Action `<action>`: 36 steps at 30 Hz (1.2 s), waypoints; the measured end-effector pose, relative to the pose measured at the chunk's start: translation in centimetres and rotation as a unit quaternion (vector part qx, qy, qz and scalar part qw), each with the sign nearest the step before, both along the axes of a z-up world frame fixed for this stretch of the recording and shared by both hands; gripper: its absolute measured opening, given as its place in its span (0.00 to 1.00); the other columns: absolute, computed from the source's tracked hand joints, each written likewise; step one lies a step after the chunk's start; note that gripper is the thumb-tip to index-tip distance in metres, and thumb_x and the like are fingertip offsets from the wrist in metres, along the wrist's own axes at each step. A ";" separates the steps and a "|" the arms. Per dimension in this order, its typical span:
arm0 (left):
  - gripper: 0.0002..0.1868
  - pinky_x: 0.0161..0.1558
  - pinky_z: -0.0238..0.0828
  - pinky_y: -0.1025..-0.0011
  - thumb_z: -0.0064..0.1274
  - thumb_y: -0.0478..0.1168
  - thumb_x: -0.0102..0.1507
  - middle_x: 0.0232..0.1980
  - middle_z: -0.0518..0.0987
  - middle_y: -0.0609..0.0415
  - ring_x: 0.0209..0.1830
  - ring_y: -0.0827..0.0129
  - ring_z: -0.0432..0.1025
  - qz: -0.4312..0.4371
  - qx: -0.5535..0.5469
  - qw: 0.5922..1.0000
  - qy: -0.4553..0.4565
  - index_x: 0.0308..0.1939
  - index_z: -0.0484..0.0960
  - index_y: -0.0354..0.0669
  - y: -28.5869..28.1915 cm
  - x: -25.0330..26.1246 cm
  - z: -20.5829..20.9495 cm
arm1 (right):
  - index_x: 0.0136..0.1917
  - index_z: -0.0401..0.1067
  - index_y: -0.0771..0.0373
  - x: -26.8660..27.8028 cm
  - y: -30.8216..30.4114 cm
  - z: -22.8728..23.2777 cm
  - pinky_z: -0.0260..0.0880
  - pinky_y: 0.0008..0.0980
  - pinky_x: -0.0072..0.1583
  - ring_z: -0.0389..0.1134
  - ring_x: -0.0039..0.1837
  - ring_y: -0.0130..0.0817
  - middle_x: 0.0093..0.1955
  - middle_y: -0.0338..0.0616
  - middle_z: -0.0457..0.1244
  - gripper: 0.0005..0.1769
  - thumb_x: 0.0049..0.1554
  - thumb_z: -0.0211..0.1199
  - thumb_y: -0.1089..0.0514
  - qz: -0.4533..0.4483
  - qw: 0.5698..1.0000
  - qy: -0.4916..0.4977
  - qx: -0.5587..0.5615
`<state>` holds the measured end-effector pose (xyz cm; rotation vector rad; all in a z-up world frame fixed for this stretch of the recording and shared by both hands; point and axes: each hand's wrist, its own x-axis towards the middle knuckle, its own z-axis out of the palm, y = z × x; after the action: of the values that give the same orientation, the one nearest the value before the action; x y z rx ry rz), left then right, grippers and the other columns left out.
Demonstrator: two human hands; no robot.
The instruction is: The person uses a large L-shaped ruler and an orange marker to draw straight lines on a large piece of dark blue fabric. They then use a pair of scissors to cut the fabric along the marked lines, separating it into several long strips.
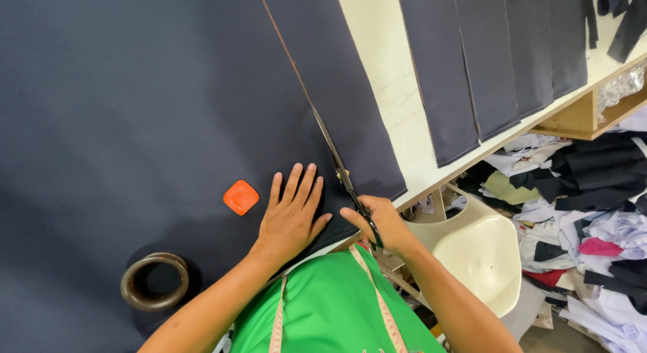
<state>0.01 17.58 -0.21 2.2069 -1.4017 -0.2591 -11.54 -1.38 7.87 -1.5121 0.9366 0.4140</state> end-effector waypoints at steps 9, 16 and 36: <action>0.37 0.81 0.30 0.39 0.53 0.59 0.68 0.84 0.59 0.42 0.87 0.46 0.47 0.011 -0.014 1.000 -0.006 0.75 0.70 0.41 -0.2 0.0 0.0 | 0.51 0.77 0.70 3.8 -1.4 1.5 0.63 0.27 0.27 0.66 0.21 0.36 0.18 0.53 0.62 0.19 0.60 0.70 0.50 0.001 1.000 0.010 0.015; 0.37 0.82 0.30 0.40 0.55 0.58 0.66 0.84 0.60 0.43 0.87 0.47 0.47 0.017 -0.018 1.000 -0.017 0.74 0.71 0.42 -0.2 0.2 0.3 | 0.50 0.75 0.70 6.1 -1.2 0.3 0.64 0.27 0.28 0.66 0.23 0.36 0.21 0.51 0.62 0.22 0.61 0.70 0.46 0.016 0.999 0.036 -0.010; 0.35 0.81 0.33 0.38 0.53 0.56 0.67 0.83 0.61 0.41 0.86 0.45 0.48 0.010 -0.024 0.999 -0.028 0.73 0.72 0.42 0.0 0.2 0.0 | 0.41 0.74 0.69 11.0 -2.4 -0.2 0.64 0.28 0.25 0.64 0.20 0.35 0.19 0.48 0.58 0.22 0.62 0.70 0.46 -0.030 0.999 0.007 0.017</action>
<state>0.16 17.57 -0.20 2.2030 -1.3995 -0.1548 -0.51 -3.75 7.63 -1.4496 0.9784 0.3954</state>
